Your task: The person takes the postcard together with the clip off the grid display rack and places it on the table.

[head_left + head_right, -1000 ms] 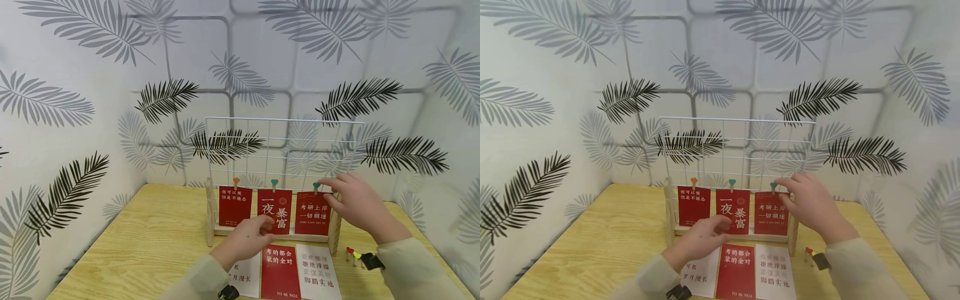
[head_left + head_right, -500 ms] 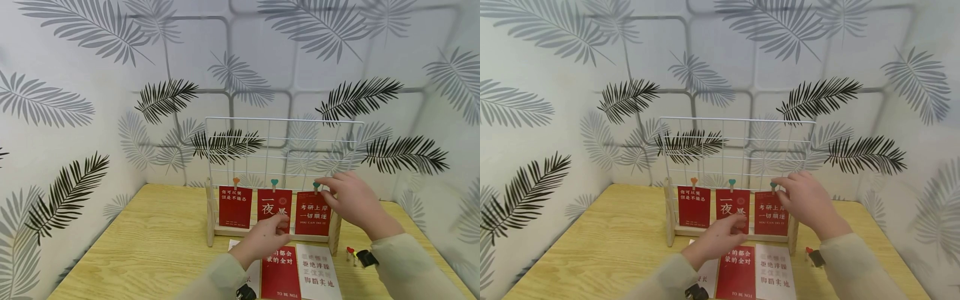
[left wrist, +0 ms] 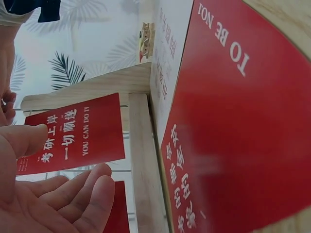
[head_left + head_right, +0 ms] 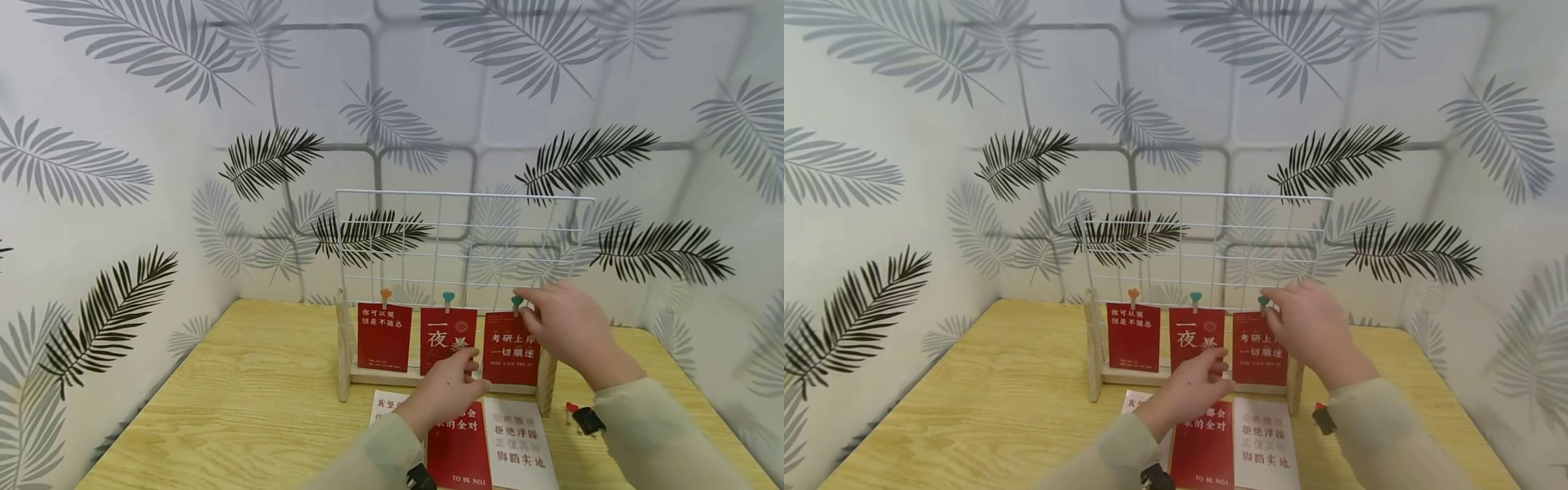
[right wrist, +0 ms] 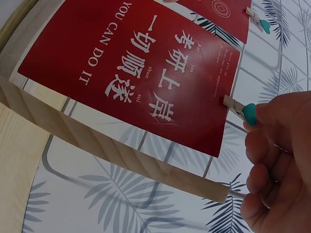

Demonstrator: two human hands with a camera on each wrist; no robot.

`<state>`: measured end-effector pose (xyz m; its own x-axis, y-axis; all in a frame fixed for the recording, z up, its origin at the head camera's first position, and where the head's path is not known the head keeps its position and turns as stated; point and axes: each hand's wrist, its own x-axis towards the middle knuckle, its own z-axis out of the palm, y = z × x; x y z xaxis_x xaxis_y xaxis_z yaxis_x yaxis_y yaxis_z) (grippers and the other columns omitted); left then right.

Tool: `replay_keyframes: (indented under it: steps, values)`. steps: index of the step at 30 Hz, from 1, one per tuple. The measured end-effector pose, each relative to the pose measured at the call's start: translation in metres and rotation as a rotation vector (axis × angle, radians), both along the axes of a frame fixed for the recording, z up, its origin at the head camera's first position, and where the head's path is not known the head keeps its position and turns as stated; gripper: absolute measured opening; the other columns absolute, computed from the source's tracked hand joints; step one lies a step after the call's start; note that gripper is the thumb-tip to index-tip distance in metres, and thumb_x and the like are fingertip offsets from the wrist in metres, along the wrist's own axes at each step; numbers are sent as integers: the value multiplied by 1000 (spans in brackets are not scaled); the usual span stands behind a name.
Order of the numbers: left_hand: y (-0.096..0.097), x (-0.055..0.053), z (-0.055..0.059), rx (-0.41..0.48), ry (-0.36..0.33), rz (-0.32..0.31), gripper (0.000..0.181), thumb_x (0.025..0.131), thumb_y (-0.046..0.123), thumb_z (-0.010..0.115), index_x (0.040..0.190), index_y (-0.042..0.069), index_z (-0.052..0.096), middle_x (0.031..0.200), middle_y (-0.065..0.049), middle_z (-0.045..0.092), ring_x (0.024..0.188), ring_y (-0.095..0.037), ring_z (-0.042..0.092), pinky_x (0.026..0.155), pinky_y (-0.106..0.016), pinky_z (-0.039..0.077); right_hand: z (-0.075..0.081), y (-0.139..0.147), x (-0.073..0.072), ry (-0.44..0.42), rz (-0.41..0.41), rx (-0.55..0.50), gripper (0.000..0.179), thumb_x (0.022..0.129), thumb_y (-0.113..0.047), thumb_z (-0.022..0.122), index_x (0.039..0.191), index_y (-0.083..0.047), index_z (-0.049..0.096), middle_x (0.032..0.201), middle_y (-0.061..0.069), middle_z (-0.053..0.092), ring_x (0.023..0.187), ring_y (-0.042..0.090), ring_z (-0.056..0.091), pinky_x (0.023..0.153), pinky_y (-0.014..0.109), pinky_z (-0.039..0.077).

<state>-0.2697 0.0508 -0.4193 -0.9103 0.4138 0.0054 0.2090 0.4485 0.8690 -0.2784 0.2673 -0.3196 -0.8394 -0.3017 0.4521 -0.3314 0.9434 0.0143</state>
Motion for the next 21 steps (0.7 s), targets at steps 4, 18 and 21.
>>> replay_keyframes:
  steps: [4,18,21]
  values:
    - [4,-3,-3,15,-24,15,64,95,37,70,151,21,45,135,3,63,111,-13,63,91,-41,54,0,-3,-1,10,-19,-7,31,96,-21,68,125,-11,72,87,2,72,82,27,55,64,44,49]
    - [16,-7,-7,62,35,61,41,96,37,69,132,22,59,113,9,66,97,-9,62,83,-36,55,-8,-8,-5,133,-31,-72,21,95,-19,70,114,-13,77,93,9,76,75,28,64,52,42,51]
    - [17,-7,-6,63,70,78,31,98,36,68,124,21,61,105,11,64,90,-7,59,79,-32,54,-11,-9,-7,150,-38,-92,21,94,-17,70,113,-13,77,89,9,75,72,26,63,50,41,50]
